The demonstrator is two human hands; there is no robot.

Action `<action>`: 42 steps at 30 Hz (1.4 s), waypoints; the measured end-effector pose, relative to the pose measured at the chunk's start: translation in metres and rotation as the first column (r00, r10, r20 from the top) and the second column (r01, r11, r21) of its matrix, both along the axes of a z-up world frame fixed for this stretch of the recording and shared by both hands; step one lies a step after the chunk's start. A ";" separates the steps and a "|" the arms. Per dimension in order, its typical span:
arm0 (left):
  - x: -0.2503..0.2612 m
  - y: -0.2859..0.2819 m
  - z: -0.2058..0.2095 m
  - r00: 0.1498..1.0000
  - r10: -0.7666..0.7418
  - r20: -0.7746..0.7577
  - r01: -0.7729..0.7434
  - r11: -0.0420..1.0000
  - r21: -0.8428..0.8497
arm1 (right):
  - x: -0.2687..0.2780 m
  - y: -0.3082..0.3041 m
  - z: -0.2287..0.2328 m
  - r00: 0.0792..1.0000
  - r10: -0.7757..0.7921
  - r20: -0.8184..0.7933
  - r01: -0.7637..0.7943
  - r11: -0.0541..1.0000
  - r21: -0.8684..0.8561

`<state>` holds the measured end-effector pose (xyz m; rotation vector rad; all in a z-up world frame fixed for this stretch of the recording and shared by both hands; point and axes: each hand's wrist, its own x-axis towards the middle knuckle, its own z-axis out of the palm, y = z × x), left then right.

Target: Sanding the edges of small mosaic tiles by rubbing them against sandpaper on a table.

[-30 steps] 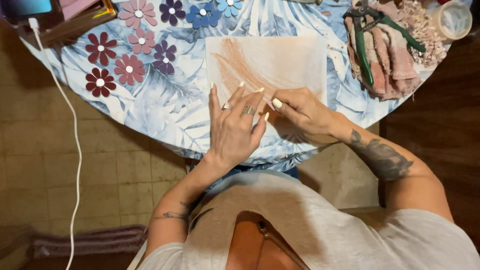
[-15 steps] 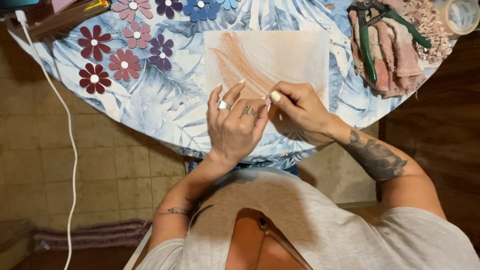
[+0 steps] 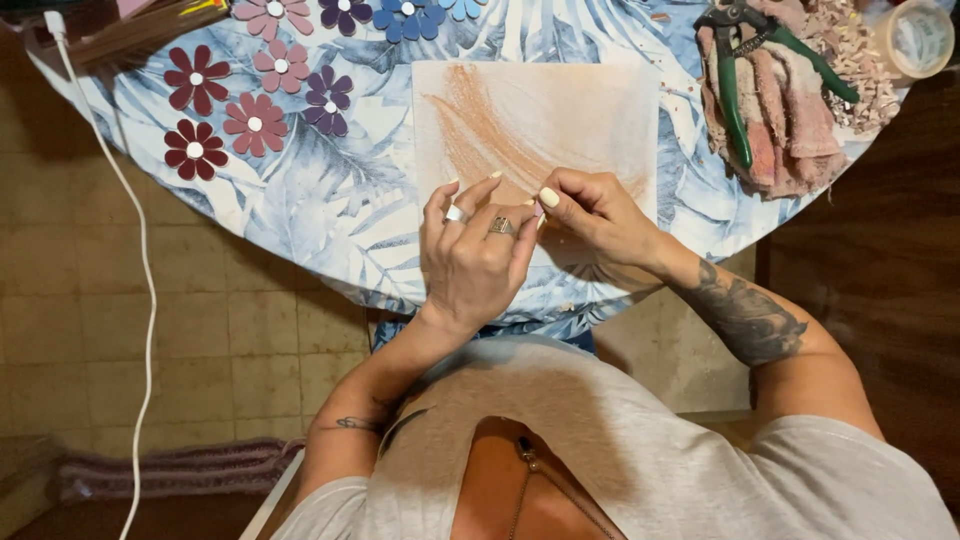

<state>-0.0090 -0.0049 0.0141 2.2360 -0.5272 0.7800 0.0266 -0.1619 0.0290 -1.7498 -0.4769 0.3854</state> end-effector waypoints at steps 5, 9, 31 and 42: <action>-0.005 0.001 -0.012 0.999 -0.021 -0.039 0.023 0.998 0.057 | -0.001 -0.001 0.005 0.987 0.035 0.157 -0.010 0.988 -0.153; -0.017 0.011 0.000 0.963 -0.106 -0.247 0.183 0.931 0.316 | -0.003 -0.029 -0.004 0.906 0.239 0.349 0.012 0.811 -0.584; -0.019 0.026 0.000 0.877 -0.171 -0.448 0.384 0.811 0.442 | 0.010 -0.014 -0.022 0.771 0.382 0.509 0.223 0.587 -0.778; -0.020 0.025 -0.005 0.882 -0.187 -0.433 0.384 0.818 0.428 | 0.093 0.056 -0.057 0.715 0.338 0.612 0.237 0.707 -0.667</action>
